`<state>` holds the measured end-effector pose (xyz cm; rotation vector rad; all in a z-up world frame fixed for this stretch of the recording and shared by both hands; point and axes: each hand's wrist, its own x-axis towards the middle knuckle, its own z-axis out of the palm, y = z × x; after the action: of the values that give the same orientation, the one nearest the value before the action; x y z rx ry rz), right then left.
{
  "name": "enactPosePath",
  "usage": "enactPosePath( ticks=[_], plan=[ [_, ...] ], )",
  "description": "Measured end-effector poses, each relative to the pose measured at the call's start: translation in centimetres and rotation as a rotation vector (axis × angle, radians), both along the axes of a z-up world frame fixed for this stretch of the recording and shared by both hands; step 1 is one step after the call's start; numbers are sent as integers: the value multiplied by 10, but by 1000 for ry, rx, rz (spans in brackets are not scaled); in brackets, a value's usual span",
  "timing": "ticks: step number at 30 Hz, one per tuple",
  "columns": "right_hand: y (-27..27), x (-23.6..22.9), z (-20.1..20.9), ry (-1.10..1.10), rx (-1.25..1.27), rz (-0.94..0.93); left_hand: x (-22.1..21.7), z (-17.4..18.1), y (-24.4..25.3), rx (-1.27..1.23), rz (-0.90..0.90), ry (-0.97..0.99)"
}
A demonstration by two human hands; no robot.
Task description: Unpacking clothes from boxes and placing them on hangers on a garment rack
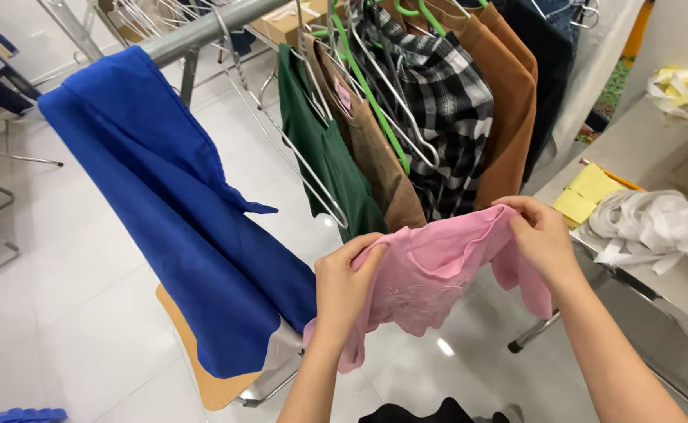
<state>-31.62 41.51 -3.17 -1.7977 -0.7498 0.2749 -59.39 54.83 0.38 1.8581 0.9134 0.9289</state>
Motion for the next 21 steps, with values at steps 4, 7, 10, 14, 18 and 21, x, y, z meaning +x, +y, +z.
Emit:
enactPosePath(
  ticks=[4, 7, 10, 14, 18, 21],
  plan=[
    [42, 1, 19, -17, -6, 102, -2, 14, 5, -37, 71, -115],
    [73, -16, 48, 89, 82, 158, -2, 14, 14, -44, 92, -164],
    [95, -33, 85, 275, 165, 257, 0, 17, 15, -74, 93, -178],
    [120, -42, 105, 401, 118, 376, 1, 12, 20, -87, 96, -183],
    [147, -34, 85, 396, 96, 365, -1, 9, 26, -96, 109, -188],
    [148, -46, 97, 429, 83, 349, -4, 21, 20, -109, 116, -192]
  ],
)
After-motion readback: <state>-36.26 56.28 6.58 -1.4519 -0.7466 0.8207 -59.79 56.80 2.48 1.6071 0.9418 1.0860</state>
